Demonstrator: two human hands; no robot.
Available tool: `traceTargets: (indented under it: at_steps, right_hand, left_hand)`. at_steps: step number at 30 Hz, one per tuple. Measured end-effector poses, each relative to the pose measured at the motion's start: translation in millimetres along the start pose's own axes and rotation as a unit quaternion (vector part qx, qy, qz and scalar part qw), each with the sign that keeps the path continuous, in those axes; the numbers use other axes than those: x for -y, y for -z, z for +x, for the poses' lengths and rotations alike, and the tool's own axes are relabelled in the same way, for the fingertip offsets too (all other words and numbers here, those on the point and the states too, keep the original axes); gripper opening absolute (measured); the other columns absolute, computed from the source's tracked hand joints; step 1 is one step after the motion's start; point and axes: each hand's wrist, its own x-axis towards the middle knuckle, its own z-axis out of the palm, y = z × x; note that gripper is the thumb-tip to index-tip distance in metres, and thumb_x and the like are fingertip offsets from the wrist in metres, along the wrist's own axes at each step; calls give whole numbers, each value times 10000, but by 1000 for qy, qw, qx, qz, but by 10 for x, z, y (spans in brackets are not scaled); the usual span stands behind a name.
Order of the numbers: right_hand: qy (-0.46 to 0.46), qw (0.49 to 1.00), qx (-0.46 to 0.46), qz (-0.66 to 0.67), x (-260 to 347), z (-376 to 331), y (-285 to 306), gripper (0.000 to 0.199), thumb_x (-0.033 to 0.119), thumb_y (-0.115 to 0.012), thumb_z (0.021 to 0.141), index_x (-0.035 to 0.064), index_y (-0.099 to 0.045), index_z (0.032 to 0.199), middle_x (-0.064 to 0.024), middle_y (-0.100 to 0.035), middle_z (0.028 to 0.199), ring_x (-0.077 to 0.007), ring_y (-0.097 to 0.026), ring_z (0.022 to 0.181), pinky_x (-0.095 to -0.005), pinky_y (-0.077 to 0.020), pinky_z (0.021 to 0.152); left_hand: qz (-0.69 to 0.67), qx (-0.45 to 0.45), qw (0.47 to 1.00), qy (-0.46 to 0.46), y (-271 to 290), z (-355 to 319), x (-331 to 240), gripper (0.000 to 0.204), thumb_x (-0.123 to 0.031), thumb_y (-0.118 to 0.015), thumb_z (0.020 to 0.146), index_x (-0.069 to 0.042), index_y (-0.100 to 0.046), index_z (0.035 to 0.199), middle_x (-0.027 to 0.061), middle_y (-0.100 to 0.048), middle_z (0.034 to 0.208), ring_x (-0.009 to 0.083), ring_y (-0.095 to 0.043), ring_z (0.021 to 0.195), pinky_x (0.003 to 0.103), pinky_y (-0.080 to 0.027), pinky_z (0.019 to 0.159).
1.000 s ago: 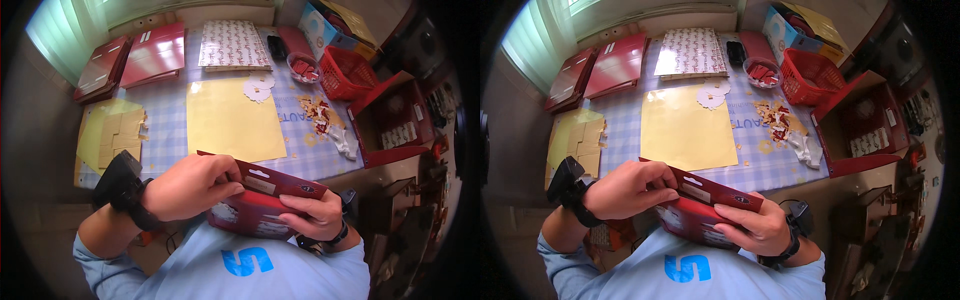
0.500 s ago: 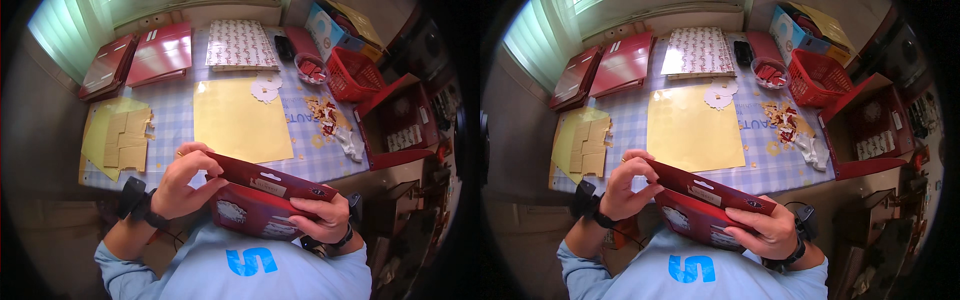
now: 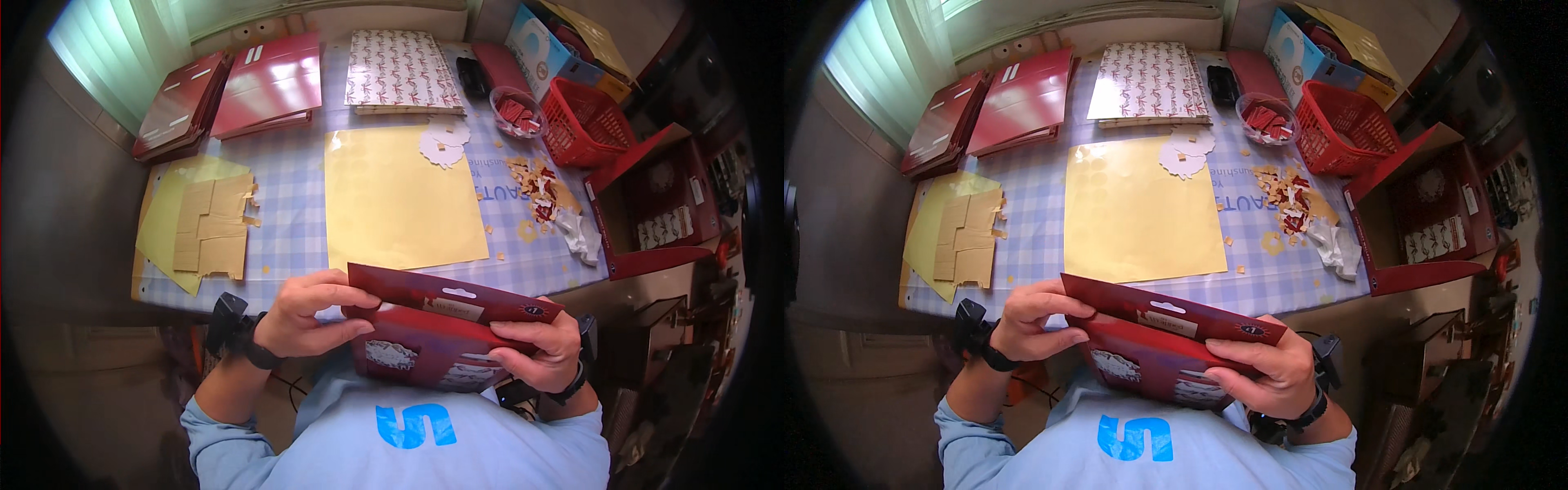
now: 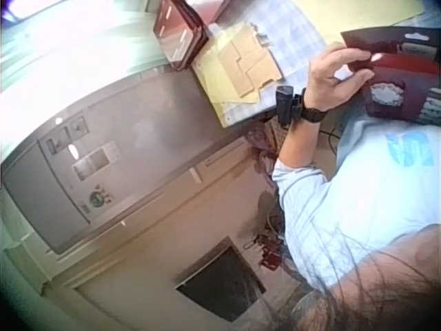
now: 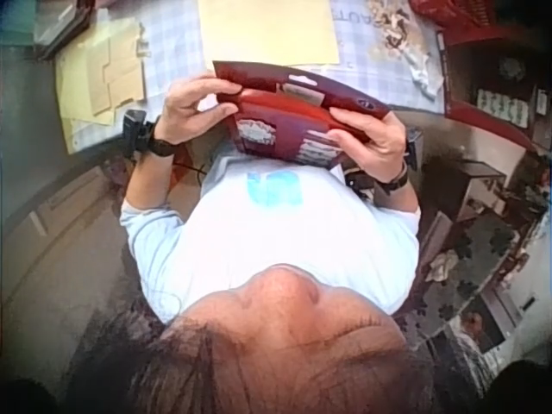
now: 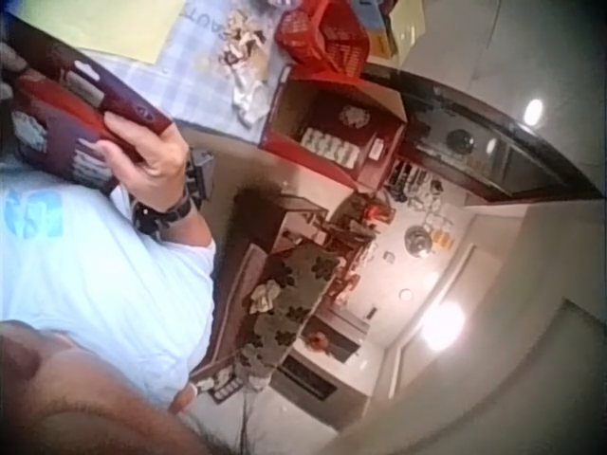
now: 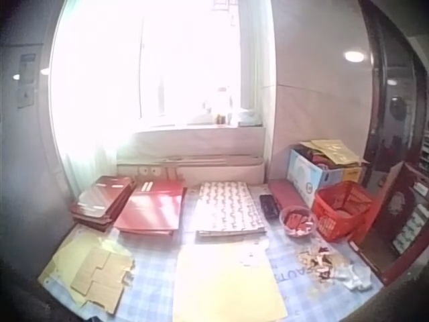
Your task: Assembling red cardboard money wallet packaging on a work table.
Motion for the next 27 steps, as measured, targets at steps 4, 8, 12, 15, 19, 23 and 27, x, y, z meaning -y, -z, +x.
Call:
traceTargets:
  at_steps: [4,8,12,15,19,23,27]
  right_hand:
    - [-21,999,-26,1,-8,-41,-19,350,18,-815,691,22,-722,1029,-179,-676,1023,-257,-648,887,-327,-522,780]
    - [20,999,-28,12,-54,-2,-17,337,-17,-788,705,47,-725,1030,-155,-660,1030,-262,-630,926,-332,-510,805]
    - [-18,1000,-7,20,-51,-16,4,302,-11,-782,709,42,-732,1002,-153,-662,1019,-265,-632,924,-331,-510,805]
    - [-51,998,-3,45,-18,-8,28,276,18,-780,727,31,-729,997,-155,-668,1000,-258,-637,896,-330,-515,796]
    - [-85,996,16,38,28,3,61,241,21,-764,753,13,-725,991,-159,-675,990,-250,-644,885,-323,-517,793]
    - [-105,993,24,46,23,-1,67,213,21,-750,773,-1,-723,983,-164,-676,992,-248,-651,884,-319,-516,793]
    - [-90,995,16,39,31,10,92,201,34,-748,783,0,-718,978,-169,-672,984,-258,-653,878,-322,-519,788]
  left_hand:
    - [-26,21,999,35,-3,10,-85,308,37,-731,776,-27,-681,1073,134,-673,986,236,-672,881,304,-536,748]
    - [29,28,999,-18,-60,99,-191,303,65,-669,810,-15,-669,1102,168,-656,1075,289,-659,954,334,-528,807]
    - [-9,25,1000,-4,-106,117,-205,264,47,-672,814,-15,-681,1070,176,-653,1077,302,-652,966,340,-528,819]
    - [6,50,997,54,-97,115,-255,179,-9,-693,813,-2,-688,992,187,-677,1062,291,-669,954,336,-526,826]
    - [46,53,995,65,-126,121,-300,146,-46,-715,814,0,-687,950,181,-686,1033,279,-674,924,330,-529,800]
    - [40,24,996,81,-156,101,-334,166,-25,-731,806,-11,-701,968,151,-681,971,265,-668,868,317,-535,763]
    - [5,8,994,108,-145,62,-353,170,-6,-730,801,-11,-704,969,160,-685,969,270,-681,869,312,-535,773]
